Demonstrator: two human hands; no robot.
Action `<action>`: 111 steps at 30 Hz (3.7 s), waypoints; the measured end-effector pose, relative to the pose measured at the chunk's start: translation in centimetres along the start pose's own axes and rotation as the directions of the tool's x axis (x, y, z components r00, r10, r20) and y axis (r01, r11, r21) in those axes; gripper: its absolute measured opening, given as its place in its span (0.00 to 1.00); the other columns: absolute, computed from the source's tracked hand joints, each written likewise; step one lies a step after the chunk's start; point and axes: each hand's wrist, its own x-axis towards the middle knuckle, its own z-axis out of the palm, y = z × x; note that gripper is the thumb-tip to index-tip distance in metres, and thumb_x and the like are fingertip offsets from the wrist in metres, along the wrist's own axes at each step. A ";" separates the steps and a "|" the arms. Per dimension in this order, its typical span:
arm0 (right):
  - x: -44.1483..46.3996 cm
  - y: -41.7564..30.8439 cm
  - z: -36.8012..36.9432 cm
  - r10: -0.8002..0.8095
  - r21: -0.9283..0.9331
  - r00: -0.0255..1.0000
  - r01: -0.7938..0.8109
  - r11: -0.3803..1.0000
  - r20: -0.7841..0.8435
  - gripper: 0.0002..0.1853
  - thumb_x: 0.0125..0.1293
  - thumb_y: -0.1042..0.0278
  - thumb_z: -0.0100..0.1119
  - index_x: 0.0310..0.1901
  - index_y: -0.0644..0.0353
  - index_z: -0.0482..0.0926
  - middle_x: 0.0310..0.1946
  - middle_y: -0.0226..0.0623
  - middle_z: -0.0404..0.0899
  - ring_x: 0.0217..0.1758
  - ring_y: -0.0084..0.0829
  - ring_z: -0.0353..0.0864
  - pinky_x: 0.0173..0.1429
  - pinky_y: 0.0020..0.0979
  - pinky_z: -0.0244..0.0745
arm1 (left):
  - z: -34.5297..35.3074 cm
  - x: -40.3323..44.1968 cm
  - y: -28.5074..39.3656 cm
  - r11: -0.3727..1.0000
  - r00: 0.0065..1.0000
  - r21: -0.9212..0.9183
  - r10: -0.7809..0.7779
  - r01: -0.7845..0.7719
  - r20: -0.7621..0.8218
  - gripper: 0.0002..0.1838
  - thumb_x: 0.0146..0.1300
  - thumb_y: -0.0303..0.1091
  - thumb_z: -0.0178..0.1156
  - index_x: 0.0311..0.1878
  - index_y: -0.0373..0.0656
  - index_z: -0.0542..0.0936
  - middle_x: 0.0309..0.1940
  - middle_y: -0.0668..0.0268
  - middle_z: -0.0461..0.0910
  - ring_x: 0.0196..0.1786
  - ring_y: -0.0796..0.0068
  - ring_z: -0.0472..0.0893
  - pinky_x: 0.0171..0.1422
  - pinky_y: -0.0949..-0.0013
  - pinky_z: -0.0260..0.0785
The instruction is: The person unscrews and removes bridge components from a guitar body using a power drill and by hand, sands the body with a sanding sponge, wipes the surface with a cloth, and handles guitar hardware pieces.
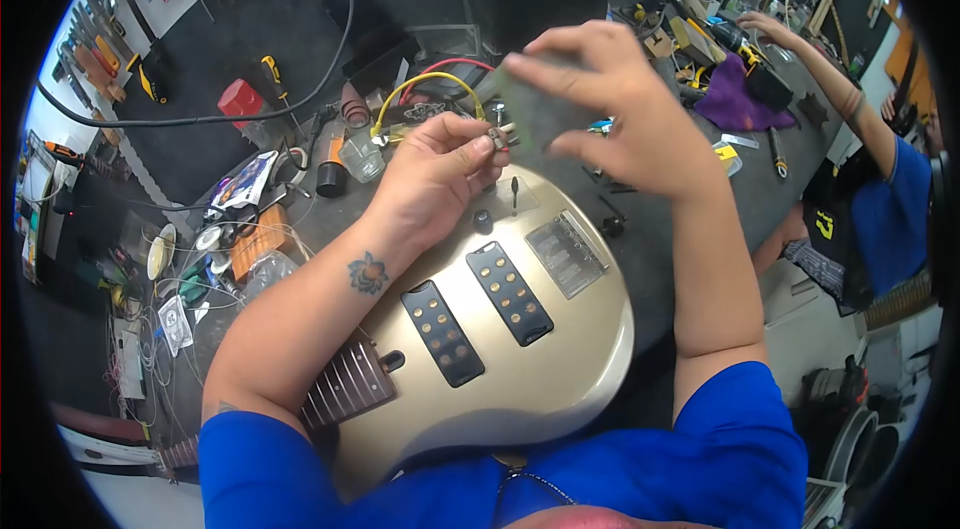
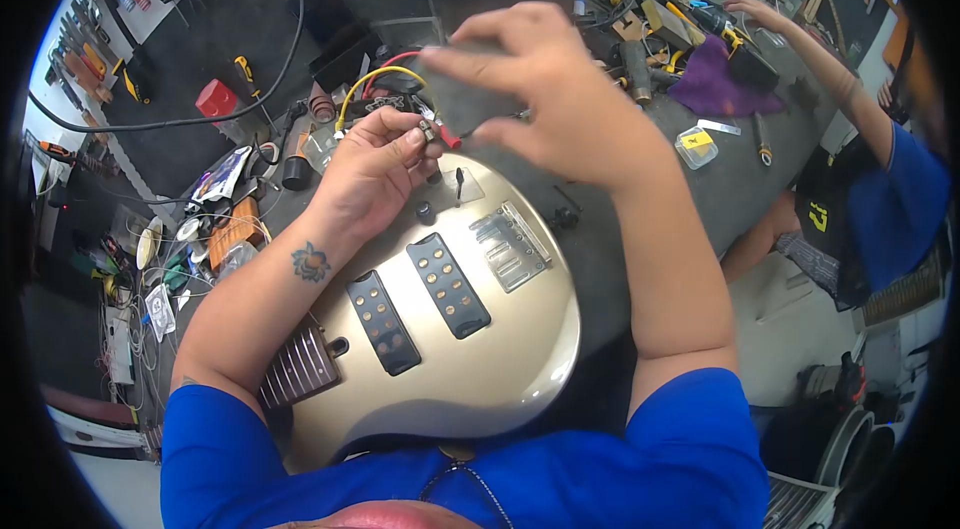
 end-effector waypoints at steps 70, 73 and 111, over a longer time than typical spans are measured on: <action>0.1 0.3 1.4 0.000 -0.063 0.999 -0.003 0.998 -0.049 0.47 0.40 0.81 0.81 0.69 0.40 0.91 0.68 0.31 0.83 0.75 0.50 0.73 0.79 0.50 0.75 | -0.2 -0.2 0.4 0.999 0.996 -0.041 -0.025 0.028 0.081 0.10 0.76 0.25 0.73 0.56 0.46 0.88 0.52 0.63 0.92 0.55 0.73 0.91 0.62 0.68 0.88; 0.4 -1.9 1.8 -0.106 0.040 0.992 0.109 0.993 -0.064 0.43 0.44 0.79 0.84 0.68 0.38 0.91 0.69 0.31 0.83 0.74 0.47 0.75 0.78 0.49 0.74 | 0.1 0.0 -0.1 0.996 0.998 -0.090 0.026 -0.021 0.054 0.10 0.76 0.25 0.73 0.57 0.46 0.88 0.52 0.64 0.91 0.53 0.74 0.91 0.61 0.70 0.87; 0.3 -1.2 2.4 -0.063 0.124 0.998 0.060 0.991 0.017 0.45 0.49 0.78 0.83 0.74 0.39 0.87 0.73 0.39 0.81 0.77 0.53 0.73 0.83 0.49 0.71 | -0.8 0.6 -0.4 0.995 0.989 -0.075 0.075 -0.066 0.127 0.06 0.77 0.24 0.71 0.52 0.45 0.87 0.51 0.62 0.92 0.58 0.66 0.90 0.70 0.60 0.81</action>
